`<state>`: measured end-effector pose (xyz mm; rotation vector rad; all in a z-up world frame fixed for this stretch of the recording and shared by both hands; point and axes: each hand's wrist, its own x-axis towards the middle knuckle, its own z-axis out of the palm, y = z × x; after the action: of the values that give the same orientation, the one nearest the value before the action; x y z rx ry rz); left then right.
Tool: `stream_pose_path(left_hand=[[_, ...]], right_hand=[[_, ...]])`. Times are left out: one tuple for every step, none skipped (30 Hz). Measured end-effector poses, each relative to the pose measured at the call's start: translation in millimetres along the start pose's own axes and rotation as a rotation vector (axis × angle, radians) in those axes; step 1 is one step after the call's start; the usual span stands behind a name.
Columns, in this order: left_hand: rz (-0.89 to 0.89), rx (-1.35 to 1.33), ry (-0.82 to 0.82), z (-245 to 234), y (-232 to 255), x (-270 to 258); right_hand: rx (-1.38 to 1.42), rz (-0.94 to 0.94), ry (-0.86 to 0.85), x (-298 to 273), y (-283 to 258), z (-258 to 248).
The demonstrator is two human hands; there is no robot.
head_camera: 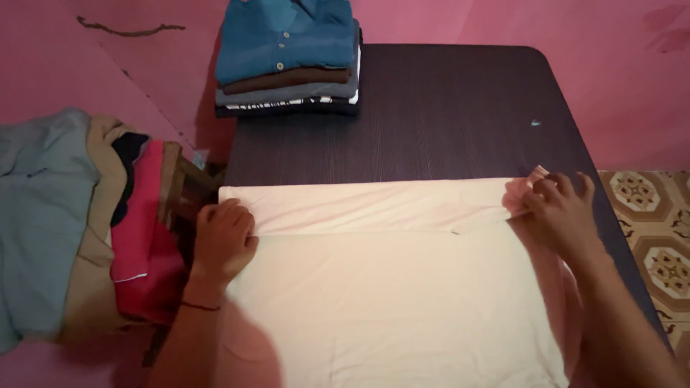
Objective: The person folds a light-colored t-shirt on a dark table. They smooth the fabric, fold the sleeves inward, fold the shirt in half lengthwise, then fold it into a compact rectangle and place it on a stack of folded clothes.
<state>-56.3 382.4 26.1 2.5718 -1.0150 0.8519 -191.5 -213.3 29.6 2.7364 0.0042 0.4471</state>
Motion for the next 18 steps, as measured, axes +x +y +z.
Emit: stream_pose_path(left_hand=[[0.0,0.0,-0.002,9.0,-7.4,-6.7],[-0.024,0.006,-0.068,18.1,-14.8,-13.4],[-0.047,0.01,-0.137,27.1,-21.5,-20.6],[-0.046,0.007,-0.141,31.6,-25.0,-26.9],[-0.062,0.049,-0.159,36.5,-29.7,-31.3],[-0.077,0.091,-0.178,41.2,-34.5,-35.8],[-0.077,0.09,-0.179,41.8,-36.4,-37.1],[-0.121,0.097,-0.217,42.4,-38.4,-38.5],[-0.167,0.105,-0.254,42.9,-40.2,-40.5],[-0.168,0.105,-0.255,42.9,-39.5,-41.5],[-0.201,0.152,-0.292,44.2,-38.4,-41.1],[-0.233,0.2,-0.329,45.8,-37.1,-40.5],[-0.226,0.195,-0.329,43.5,-34.6,-36.6],[-0.243,0.215,-0.413,41.1,-32.1,-32.6],[-0.264,0.239,-0.497,36.7,-30.5,-29.8],[-0.262,0.239,-0.497,38.1,-29.6,-26.7],[-0.296,0.261,-0.562,38.7,-28.9,-24.3],[-0.33,0.284,-0.627,39.2,-28.4,-21.9]], right_hand=[[0.001,0.0,-0.001,1.9,-1.5,-6.0],[0.002,-0.017,0.004,3.8,-2.8,-11.9],[0.003,-0.034,0.007,4.1,-4.2,-18.2],[0.004,-0.033,0.003,3.7,-4.0,-20.6],[0.03,-0.046,-0.007,5.6,-3.4,-22.7],[0.056,-0.06,-0.016,7.6,-2.9,-25.0],[0.056,-0.06,-0.017,4.5,5.5,-12.5],[-0.019,-0.03,-0.11,1.5,13.8,0.1],[-0.094,-0.001,-0.203,-1.1,22.1,12.9],[-0.094,-0.003,-0.203,-2.3,21.0,11.6],[-0.077,0.03,-0.159,-5.2,20.8,9.4],[-0.061,0.063,-0.115,-8.2,20.9,7.5],[-0.063,0.069,-0.119,-8.7,21.5,6.2],[-0.041,0.061,-0.098,-9.4,22.1,4.9],[-0.016,0.049,-0.073,-7.2,21.6,4.1],[-0.016,0.051,-0.074,-6.5,20.5,-1.0],[0.035,0.078,-0.082,-5.0,18.8,-5.6],[0.087,0.106,-0.09,-3.5,17.1,-10.2]])
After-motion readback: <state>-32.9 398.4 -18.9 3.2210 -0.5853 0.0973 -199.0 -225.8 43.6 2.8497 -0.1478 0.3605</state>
